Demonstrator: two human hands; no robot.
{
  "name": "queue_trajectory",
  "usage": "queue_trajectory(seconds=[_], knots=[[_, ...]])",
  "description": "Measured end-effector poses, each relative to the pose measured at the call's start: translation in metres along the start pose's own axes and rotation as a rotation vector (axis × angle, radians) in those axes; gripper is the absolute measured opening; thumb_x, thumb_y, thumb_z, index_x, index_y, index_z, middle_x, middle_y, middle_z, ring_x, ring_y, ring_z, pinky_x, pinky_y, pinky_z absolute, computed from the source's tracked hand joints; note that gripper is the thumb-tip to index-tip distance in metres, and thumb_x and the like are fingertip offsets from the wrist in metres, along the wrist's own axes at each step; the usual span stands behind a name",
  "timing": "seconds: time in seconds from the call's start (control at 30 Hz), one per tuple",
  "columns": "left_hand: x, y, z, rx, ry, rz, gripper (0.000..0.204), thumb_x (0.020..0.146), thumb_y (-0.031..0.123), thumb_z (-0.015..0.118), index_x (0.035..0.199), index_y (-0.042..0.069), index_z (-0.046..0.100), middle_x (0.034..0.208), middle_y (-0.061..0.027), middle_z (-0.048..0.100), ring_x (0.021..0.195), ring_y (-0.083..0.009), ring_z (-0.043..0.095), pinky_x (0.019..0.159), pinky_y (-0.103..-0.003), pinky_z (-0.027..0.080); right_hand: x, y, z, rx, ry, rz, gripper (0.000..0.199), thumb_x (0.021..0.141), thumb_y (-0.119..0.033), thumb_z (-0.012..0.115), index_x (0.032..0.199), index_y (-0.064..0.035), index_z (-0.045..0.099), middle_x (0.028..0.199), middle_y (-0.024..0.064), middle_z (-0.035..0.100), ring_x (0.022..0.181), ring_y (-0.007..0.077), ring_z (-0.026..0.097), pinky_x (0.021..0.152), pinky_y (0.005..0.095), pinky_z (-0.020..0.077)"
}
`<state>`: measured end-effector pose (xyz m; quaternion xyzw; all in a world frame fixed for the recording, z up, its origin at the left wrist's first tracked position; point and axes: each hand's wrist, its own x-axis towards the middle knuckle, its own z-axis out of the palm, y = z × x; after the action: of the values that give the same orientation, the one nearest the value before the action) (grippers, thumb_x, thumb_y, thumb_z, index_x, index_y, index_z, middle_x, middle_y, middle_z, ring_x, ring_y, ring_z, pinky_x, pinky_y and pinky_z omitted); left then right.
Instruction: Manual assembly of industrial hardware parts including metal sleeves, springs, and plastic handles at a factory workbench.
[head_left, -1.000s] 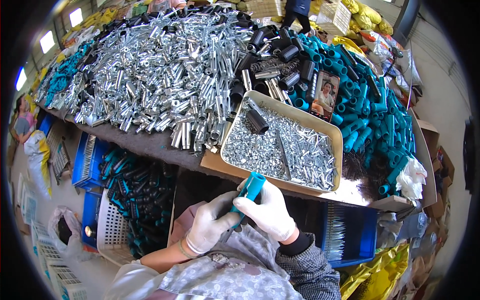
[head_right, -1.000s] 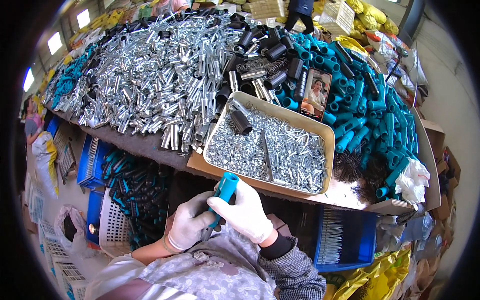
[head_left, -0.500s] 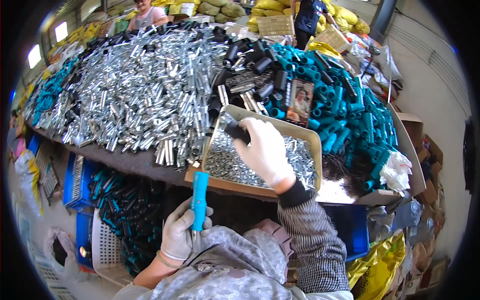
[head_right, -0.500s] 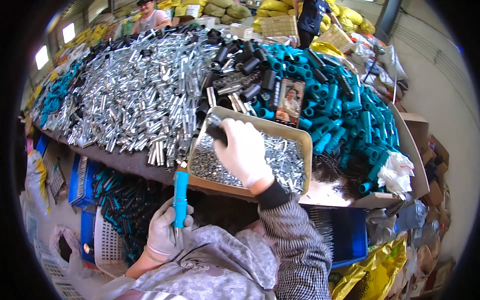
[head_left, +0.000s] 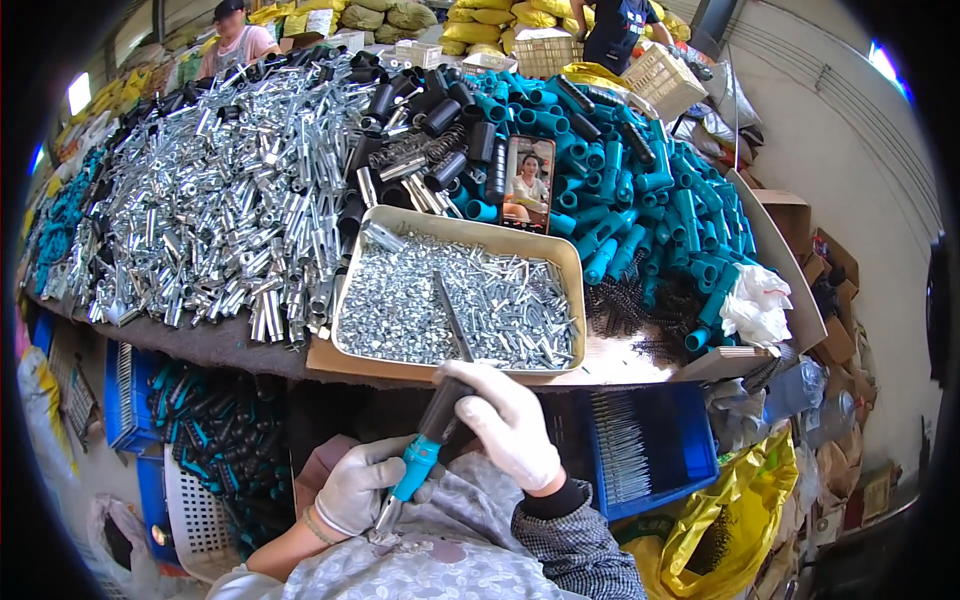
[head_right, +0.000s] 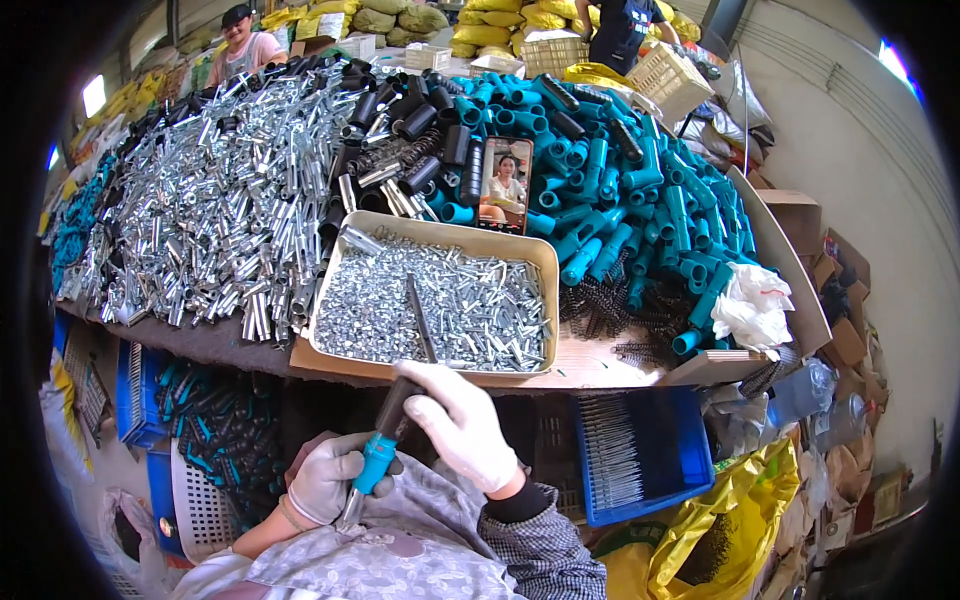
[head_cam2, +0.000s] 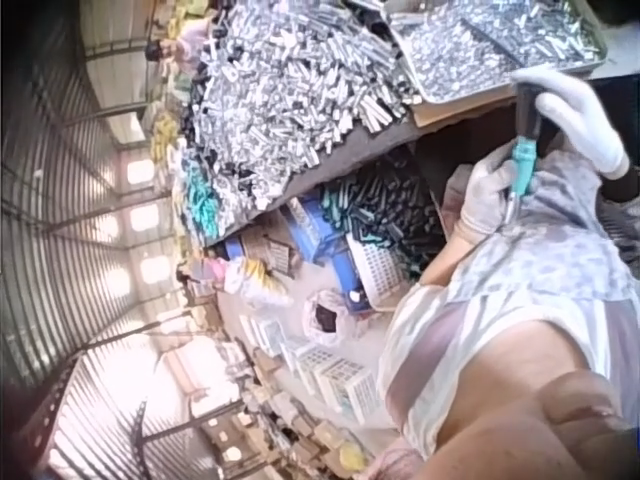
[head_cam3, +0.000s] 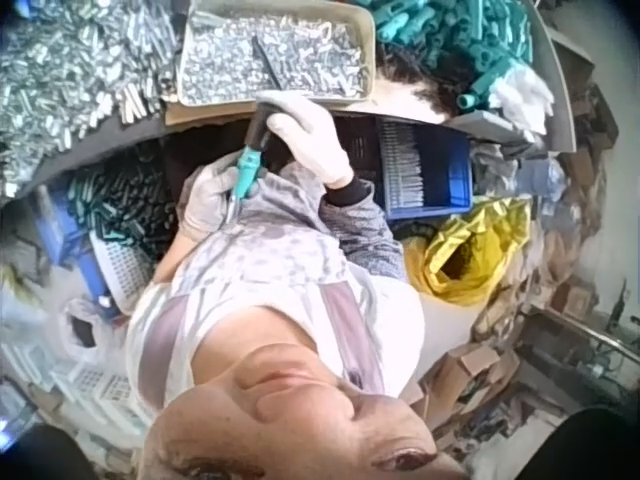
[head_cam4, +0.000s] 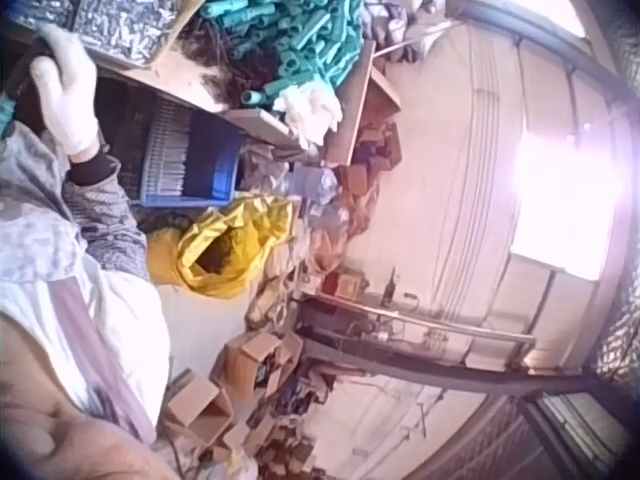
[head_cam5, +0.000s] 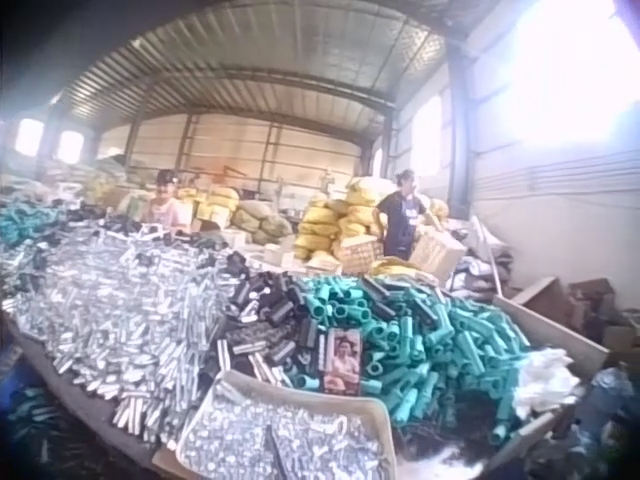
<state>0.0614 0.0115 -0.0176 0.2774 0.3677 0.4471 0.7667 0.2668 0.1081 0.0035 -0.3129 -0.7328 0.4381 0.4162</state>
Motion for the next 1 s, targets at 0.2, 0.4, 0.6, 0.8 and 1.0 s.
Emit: queue_trajectory(seconds=[0.2,0.4,0.6,0.8,1.0], knots=[[0.000,-0.001,0.002,0.031,0.012,0.064,0.073,0.086,0.047,0.074,0.128,-0.010,0.056,0.102,-0.0133,0.068,0.079,-0.0165,0.065,0.069,-0.026,0.054,-0.011,0.003,0.022,-0.220,0.102,-0.242,0.040,0.085,-0.002,0.057,0.125,0.0022,0.059,0.114,0.0218,0.065,0.103,0.0377,0.066,0.093,0.0405,0.0522],[0.012,0.007,0.014,0.674,0.177,0.278,0.051,0.088,0.018,0.069,0.129,-0.009,0.057,0.100,-0.0135,0.068,0.081,-0.0167,0.067,0.072,-0.027,0.054,-0.026,-0.013,0.018,-0.469,0.129,-0.089,0.036,0.085,-0.012,0.065,0.119,0.0020,0.060,0.100,0.0200,0.067,0.091,0.0346,0.068,0.079,0.0394,0.0540],[0.018,-0.004,0.014,1.251,0.029,0.450,0.062,0.074,0.025,0.084,0.126,0.003,0.060,0.096,-0.0165,0.070,0.081,-0.0294,0.071,0.073,-0.035,0.056,-0.025,-0.007,-0.034,-0.285,-0.263,-0.181,0.022,0.090,-0.023,0.066,0.097,-0.0023,0.068,0.079,0.0128,0.066,0.072,0.0249,0.069,0.067,0.0323,0.0543],[0.025,0.001,0.022,1.424,-0.028,0.668,0.060,0.071,0.024,0.086,0.122,0.004,0.062,0.089,-0.0150,0.069,0.074,-0.0309,0.070,0.066,-0.036,0.056,-0.010,0.060,-0.154,-0.766,0.604,-0.030,0.013,0.081,-0.003,0.068,0.094,-0.0040,0.070,0.090,0.0126,0.071,0.080,0.0305,0.069,0.075,0.0347,0.0546],[0.016,-0.006,0.010,1.430,0.006,0.603,0.059,0.071,0.025,0.086,0.121,0.003,0.062,0.090,-0.0148,0.068,0.073,-0.0303,0.070,0.065,-0.036,0.056,-0.051,0.090,-0.212,-1.344,0.601,0.154,0.006,0.084,-0.008,0.064,0.088,-0.0108,0.067,0.087,0.0087,0.063,0.083,0.0308,0.064,0.071,0.0402,0.0524]])
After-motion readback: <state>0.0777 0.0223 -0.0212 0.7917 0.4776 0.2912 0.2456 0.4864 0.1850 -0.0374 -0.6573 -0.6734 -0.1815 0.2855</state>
